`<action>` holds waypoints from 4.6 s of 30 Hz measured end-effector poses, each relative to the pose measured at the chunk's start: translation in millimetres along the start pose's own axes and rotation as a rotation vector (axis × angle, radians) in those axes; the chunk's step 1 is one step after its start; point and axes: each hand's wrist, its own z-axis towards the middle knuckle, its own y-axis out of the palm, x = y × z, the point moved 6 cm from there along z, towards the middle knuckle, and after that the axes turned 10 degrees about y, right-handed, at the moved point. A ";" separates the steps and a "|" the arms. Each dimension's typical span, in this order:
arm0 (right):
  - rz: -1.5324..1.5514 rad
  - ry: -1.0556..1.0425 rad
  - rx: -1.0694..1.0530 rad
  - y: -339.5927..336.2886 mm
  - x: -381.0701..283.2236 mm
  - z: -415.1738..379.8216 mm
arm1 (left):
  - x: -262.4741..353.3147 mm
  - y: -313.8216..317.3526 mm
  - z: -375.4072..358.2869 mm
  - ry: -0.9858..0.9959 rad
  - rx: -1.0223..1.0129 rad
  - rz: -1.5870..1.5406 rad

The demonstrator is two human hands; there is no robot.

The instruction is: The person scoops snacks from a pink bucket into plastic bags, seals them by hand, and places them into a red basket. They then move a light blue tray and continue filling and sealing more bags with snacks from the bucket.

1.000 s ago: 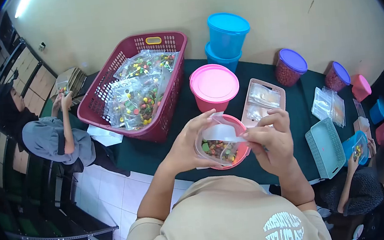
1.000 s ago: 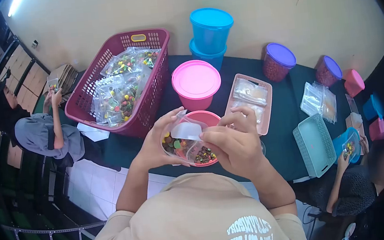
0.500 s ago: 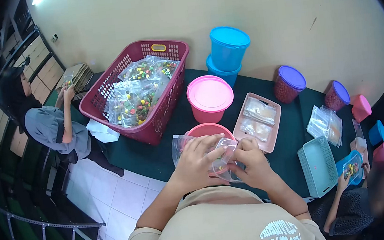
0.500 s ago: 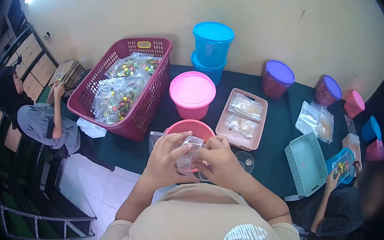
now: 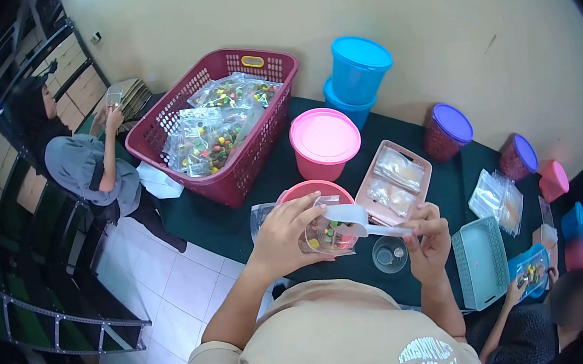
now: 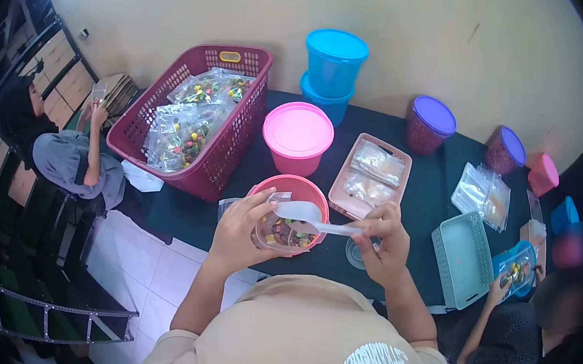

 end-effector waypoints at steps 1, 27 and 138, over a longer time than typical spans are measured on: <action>0.005 -0.004 -0.011 2.4 1.6 1.6 | -1.5 -1.3 -1.4 -0.009 0.007 0.006; -0.467 0.918 0.532 -63.3 144.9 -194.6 | -142.6 -12.1 -53.9 -0.672 0.785 -1.172; 0.603 0.475 0.063 -33.9 45.2 -32.8 | 25.7 61.3 37.1 -0.164 0.265 -0.774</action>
